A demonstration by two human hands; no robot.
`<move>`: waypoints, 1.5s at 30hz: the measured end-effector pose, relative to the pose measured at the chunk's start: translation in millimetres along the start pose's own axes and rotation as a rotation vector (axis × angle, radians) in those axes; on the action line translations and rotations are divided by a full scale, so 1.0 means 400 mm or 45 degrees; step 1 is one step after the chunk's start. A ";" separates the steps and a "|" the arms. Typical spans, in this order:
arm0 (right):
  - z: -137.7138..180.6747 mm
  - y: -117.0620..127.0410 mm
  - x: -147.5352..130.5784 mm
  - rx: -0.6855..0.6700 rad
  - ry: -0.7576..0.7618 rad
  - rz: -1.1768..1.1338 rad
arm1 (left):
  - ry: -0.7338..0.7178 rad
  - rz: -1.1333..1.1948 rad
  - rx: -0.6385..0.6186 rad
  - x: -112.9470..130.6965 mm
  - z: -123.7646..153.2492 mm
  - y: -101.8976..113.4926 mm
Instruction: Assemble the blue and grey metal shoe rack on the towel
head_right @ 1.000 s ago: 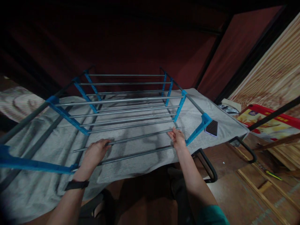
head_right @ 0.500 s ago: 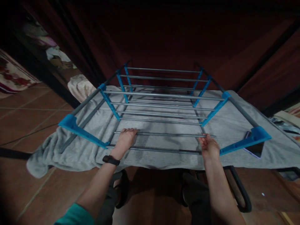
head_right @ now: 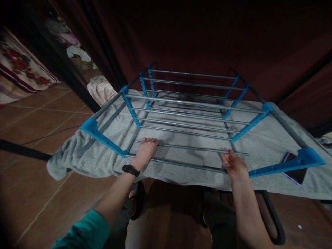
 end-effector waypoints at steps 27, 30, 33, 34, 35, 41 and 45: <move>-0.019 0.023 0.002 0.078 0.067 -0.010 | -0.036 0.041 0.042 0.020 -0.004 -0.005; -0.018 0.026 0.002 0.081 0.068 -0.005 | -0.042 0.021 0.115 0.029 0.000 0.003; -0.019 0.031 0.000 0.092 0.066 0.016 | -0.048 -0.002 0.199 0.041 0.006 0.017; -0.020 0.031 -0.001 0.089 0.062 0.022 | -0.048 -0.005 0.222 0.044 0.008 0.022; -0.020 0.031 -0.002 0.090 0.060 0.024 | -0.050 -0.004 0.239 0.046 0.011 0.027; -0.014 0.023 -0.001 0.079 0.055 0.011 | -0.079 0.037 0.251 0.050 0.025 0.048; -0.013 0.024 0.006 0.118 0.048 -0.002 | -0.086 0.059 0.235 0.048 0.029 0.048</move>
Point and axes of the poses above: each hand's wrist, its own z-axis away from the middle knuckle, its own y-axis out of the back of the hand, x = y × z, the point moved 7 cm from there along -z, towards the middle knuckle, and after that the axes turned 8 degrees about -z, right-handed, at the moved point
